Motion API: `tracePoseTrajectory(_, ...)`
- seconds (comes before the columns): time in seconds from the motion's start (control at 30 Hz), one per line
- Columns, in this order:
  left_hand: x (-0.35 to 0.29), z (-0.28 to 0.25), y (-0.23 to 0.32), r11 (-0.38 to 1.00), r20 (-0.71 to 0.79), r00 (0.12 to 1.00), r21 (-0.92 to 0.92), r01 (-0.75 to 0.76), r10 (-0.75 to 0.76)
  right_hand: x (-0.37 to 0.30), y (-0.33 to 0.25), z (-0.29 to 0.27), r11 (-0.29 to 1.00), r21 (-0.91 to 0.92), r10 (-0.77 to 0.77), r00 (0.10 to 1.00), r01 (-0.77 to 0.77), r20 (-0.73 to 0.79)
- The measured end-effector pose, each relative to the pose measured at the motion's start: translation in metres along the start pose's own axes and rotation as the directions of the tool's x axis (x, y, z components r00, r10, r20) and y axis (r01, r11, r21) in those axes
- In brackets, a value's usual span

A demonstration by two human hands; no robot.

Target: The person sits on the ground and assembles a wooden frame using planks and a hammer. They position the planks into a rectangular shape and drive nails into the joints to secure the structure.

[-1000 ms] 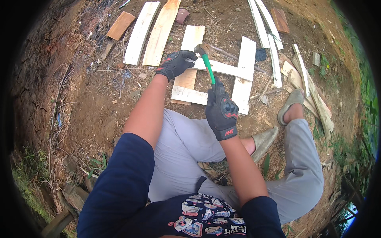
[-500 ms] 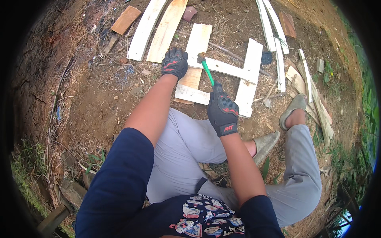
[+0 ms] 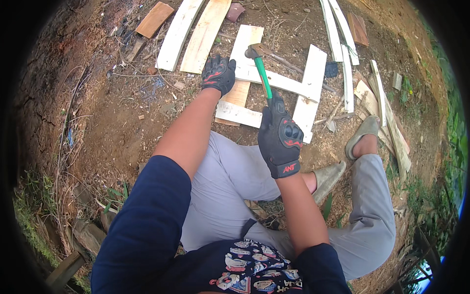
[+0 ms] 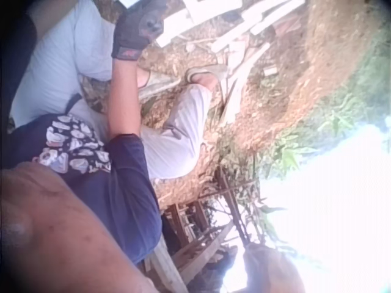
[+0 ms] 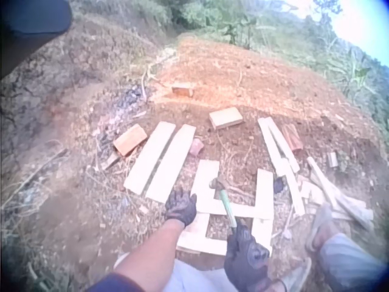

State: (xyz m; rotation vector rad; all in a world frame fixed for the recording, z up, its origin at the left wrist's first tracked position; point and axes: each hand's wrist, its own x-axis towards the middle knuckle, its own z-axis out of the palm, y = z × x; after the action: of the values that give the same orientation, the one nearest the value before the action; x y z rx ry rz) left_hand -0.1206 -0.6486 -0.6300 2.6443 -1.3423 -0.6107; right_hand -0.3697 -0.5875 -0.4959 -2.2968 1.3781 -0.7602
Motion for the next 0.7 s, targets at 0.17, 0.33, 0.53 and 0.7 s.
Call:
tracePoseTrajectory(0.17, -0.003, 0.000, 0.008, 1.000, -0.027, 1.000, -0.018, -0.017, 0.016, 0.007, 0.004, 0.005, 0.997, -0.052, 0.065, 0.996, -0.063, 0.054)
tracePoseTrajectory(0.33, -0.005, 0.001, 0.006, 1.000, -0.039, 0.999, 0.006, -0.001, 0.001, 0.020, -0.001, -0.018, 0.984, -0.174, 0.082, 0.961, -0.036, 0.265)
tracePoseTrajectory(0.53, -0.004, 0.005, 0.008, 0.999, -0.060, 0.998, -0.031, -0.015, 0.013, 0.028, -0.004, -0.011, 0.997, -0.064, 0.056, 0.997, -0.052, 0.061)
tracePoseTrajectory(0.7, -0.001, 0.004, 0.007, 1.000, -0.063, 0.998, -0.008, -0.009, 0.008, 0.025, 0.015, -0.010, 0.969, -0.245, 0.062, 0.949, 0.017, 0.308)
